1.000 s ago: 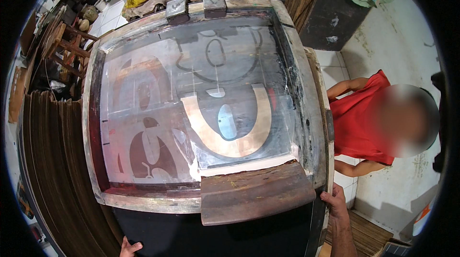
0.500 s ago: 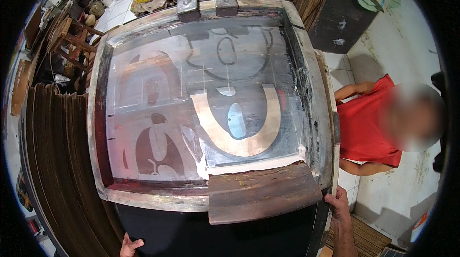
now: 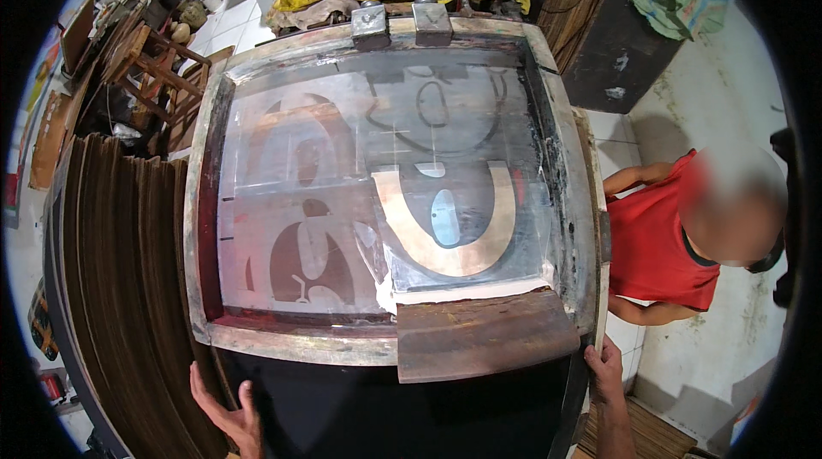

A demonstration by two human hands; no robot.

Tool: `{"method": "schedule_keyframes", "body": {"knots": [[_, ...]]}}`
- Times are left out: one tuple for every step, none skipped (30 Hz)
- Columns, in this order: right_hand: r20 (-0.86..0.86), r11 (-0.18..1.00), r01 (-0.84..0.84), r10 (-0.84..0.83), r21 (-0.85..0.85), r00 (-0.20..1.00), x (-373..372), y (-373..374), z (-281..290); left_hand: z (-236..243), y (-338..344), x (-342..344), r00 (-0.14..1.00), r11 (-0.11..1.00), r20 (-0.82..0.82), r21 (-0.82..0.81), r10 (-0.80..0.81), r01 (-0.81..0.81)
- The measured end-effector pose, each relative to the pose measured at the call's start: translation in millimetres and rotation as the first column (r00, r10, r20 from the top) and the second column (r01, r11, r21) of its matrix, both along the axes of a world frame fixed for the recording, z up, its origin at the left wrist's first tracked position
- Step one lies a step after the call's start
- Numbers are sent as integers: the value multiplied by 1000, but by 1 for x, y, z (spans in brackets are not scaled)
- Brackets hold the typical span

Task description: The person aligns a screen printing frame over a black board, uses a squeegee to press the screen, and then uses a small tool to scrape residue from the screen mesh. The person repeats the alignment and scraping process on the same board.

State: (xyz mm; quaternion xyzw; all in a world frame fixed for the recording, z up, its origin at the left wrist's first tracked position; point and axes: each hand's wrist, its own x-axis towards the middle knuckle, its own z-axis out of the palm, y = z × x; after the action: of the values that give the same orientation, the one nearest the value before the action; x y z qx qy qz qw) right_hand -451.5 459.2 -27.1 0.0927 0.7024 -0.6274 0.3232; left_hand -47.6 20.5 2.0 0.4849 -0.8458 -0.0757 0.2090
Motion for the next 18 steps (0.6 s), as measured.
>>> {"method": "schedule_keyframes", "body": {"knots": [[-2, 1000, 18, -18, 23, 1000, 1, -2, 0, 1, 4, -11, 998, 997, -13, -47, -58, 57], [12, 999, 24, -25, 27, 1000, 1, -3, 0, 0, 8, -18, 992, 989, -22, -89, -121, 119], [18, 999, 42, -42, 14, 999, 1, -3, 1, 0, 6, -19, 997, 996, -56, -72, -50, 46], [60, 994, 58, -64, 94, 996, 0, -3, 2, -3, 2, -18, 995, 997, -95, -67, 30, -36], [67, 998, 39, -41, 39, 997, -1, -3, 3, -4, -4, -10, 993, 991, -77, 105, 86, -78], [70, 998, 61, -62, 10, 996, -1, -4, 3, -6, -13, 1, 990, 956, -48, 270, 136, -118], [67, 998, 62, -63, 15, 996, -2, -4, 3, -10, -27, 14, 988, 877, -53, 470, 143, -101], [69, 998, 64, -65, 12, 995, -2, -4, 3, -9, -42, 33, 951, 523, -112, 850, 287, -57], [72, 998, 60, -59, -11, 996, -2, -3, 3, -13, -42, 49, 918, 342, -126, 940, 375, -11], [86, 998, 70, -70, 6, 994, -1, -3, 2, -15, -55, 60, 982, 369, 0, 927, 188, -71], [95, 997, 73, -73, -1, 993, -1, -3, 2, -18, -56, 70, 963, 325, -48, 945, 267, -43], [104, 997, 79, -77, -17, 992, -1, -2, 1, -18, -59, 76, 934, 284, -92, 959, 346, -11], [106, 997, 81, -78, -19, 991, -1, -2, 0, -17, -59, 77, 926, 285, -101, 958, 363, -8], [98, 997, 72, -72, -4, 993, -1, -1, 0, -17, -58, 74, 931, 312, -104, 950, 349, -12], [95, 998, 63, -62, -1, 994, -1, -1, 0, -15, -56, 68, 935, 344, -110, 939, 337, -14], [87, 998, 56, -55, -6, 995, -1, -1, 0, -13, -53, 59, 944, 389, -119, 921, 307, -10], [87, 998, 57, -56, 1, 995, -1, -1, 0, -9, -51, 48, 955, 450, -131, 893, 266, -3], [83, 998, 62, -62, 1, 995, -1, -2, 1, -6, -47, 34, 967, 538, -151, 842, 207, 16]]}}
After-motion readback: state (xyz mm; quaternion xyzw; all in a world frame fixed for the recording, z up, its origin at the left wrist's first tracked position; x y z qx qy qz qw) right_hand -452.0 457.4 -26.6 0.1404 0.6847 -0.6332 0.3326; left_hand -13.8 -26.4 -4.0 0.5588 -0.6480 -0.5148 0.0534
